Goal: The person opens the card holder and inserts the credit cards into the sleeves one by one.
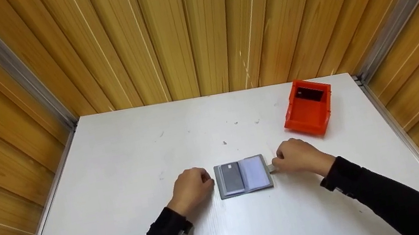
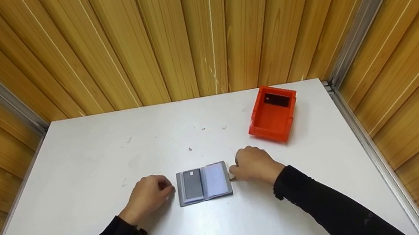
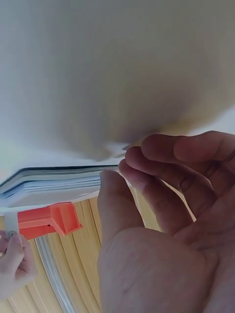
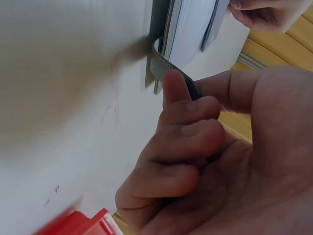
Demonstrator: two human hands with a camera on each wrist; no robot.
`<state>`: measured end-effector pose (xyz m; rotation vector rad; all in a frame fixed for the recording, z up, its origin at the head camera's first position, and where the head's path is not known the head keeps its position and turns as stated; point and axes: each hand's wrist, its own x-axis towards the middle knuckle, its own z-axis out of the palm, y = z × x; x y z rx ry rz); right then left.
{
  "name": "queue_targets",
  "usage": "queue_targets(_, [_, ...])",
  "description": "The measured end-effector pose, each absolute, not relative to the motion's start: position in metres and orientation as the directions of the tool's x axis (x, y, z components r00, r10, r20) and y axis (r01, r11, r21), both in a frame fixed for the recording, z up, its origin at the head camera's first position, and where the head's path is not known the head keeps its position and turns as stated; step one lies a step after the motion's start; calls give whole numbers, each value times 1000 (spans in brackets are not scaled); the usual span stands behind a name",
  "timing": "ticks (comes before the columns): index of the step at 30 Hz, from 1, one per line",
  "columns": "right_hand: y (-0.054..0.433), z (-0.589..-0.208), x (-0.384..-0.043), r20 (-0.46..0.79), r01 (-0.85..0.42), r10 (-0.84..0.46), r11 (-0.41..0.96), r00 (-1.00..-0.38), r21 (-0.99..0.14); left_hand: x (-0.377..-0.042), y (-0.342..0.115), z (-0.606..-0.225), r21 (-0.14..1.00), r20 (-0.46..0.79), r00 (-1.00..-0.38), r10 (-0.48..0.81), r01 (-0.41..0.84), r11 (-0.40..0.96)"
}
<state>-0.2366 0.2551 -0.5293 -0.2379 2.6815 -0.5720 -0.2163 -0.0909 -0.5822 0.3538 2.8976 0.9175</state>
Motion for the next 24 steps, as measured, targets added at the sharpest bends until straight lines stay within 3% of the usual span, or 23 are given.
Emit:
queue_targets(13, [269,-475,-239,-362,-84,-255,901,-897,-426,-217,-87,-574,579,23,-975,222,194,792])
queue_targets(24, [221,-460,-243,-354,-122,-332,857,-874,-501,-219,-87,-572,589,38,-980,194,179,788])
